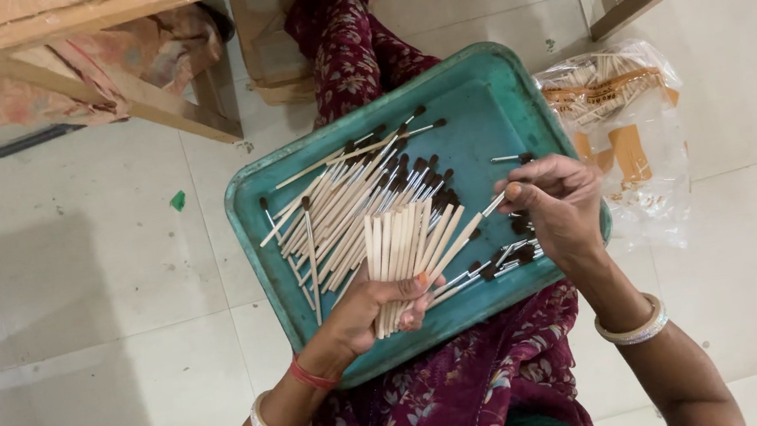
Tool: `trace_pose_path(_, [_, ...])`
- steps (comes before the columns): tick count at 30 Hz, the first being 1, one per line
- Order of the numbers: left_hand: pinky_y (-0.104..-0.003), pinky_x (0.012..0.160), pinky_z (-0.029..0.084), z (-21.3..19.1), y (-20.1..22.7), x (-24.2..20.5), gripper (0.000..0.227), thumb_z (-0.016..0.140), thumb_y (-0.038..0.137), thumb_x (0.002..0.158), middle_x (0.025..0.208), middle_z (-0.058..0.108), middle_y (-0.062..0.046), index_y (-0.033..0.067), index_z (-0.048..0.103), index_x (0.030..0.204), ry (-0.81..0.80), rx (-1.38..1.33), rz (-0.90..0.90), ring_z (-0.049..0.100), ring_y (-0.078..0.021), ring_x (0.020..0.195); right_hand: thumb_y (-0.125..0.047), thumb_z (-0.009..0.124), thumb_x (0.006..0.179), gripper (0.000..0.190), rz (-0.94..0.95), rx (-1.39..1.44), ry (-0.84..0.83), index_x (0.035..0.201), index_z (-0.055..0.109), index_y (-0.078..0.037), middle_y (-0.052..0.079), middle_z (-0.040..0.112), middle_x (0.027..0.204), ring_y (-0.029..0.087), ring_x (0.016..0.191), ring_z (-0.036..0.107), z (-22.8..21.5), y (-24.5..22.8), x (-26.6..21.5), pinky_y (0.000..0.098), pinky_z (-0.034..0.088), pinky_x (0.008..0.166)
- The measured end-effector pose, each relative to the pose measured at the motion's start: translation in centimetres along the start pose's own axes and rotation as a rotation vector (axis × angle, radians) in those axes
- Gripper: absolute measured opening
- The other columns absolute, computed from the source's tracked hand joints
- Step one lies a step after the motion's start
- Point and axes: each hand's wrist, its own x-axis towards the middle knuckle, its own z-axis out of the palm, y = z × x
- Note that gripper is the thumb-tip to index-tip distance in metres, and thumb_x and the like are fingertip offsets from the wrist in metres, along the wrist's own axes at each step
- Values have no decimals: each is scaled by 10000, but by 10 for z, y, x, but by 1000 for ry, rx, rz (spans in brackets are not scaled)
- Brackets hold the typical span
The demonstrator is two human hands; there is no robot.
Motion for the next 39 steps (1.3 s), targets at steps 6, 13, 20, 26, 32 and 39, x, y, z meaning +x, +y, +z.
trace_pose_path(6, [-287, 478, 420, -2, -12, -2, 240, 780, 112, 956, 737, 612, -111, -81, 682, 1058, 178, 417, 235, 543, -149, 580, 92, 755, 902, 76, -35, -167, 29, 962, 722, 59, 193, 750, 892, 225, 761, 760, 25, -5, -4, 335, 664, 694])
trace_pose_path(13, [-416, 743, 563, 8, 1, -10, 429, 847, 154, 731, 1000, 743, -174, 39, 693, 1115, 569, 1565, 848, 722, -335, 873, -14, 772, 881, 126, 92, -533, -115, 1004, 759, 10, 165, 773, 927, 223, 767, 773, 23, -17, 35, 321, 656, 693])
trace_pose_path(20, [-407, 789, 575, -7, 32, -21, 383, 792, 32, 671, 1035, 747, -177, 7, 744, 1049, 747, 1515, 808, 724, -362, 904, -61, 685, 816, 237, -402, -1731, -480, 1006, 802, -141, 103, 763, 996, 298, 905, 726, -35, 11, 67, 420, 591, 740])
trace_pose_path(26, [-268, 528, 516, -16, 23, -13, 232, 790, 114, 882, 754, 731, -99, -54, 754, 1038, 449, 616, 461, 636, -159, 586, -174, 758, 864, 145, -367, -1475, -418, 976, 794, -88, 108, 769, 925, 276, 802, 725, 10, -38, 53, 397, 575, 686])
trace_pose_path(32, [-228, 522, 517, 1, 24, -15, 315, 784, 126, 878, 810, 704, -82, -63, 667, 1101, 191, 229, 250, 667, -118, 663, 6, 724, 888, 133, -277, -860, -338, 1009, 767, -29, 87, 772, 912, 182, 772, 730, 27, -54, 26, 286, 572, 694])
trace_pose_path(39, [-231, 486, 491, -3, 19, -13, 319, 792, 119, 877, 773, 692, -122, -74, 674, 1103, 187, 211, 236, 609, -128, 584, 69, 701, 894, 118, -423, -870, -419, 983, 730, -2, 73, 749, 859, 153, 771, 729, 47, -63, 19, 270, 570, 698])
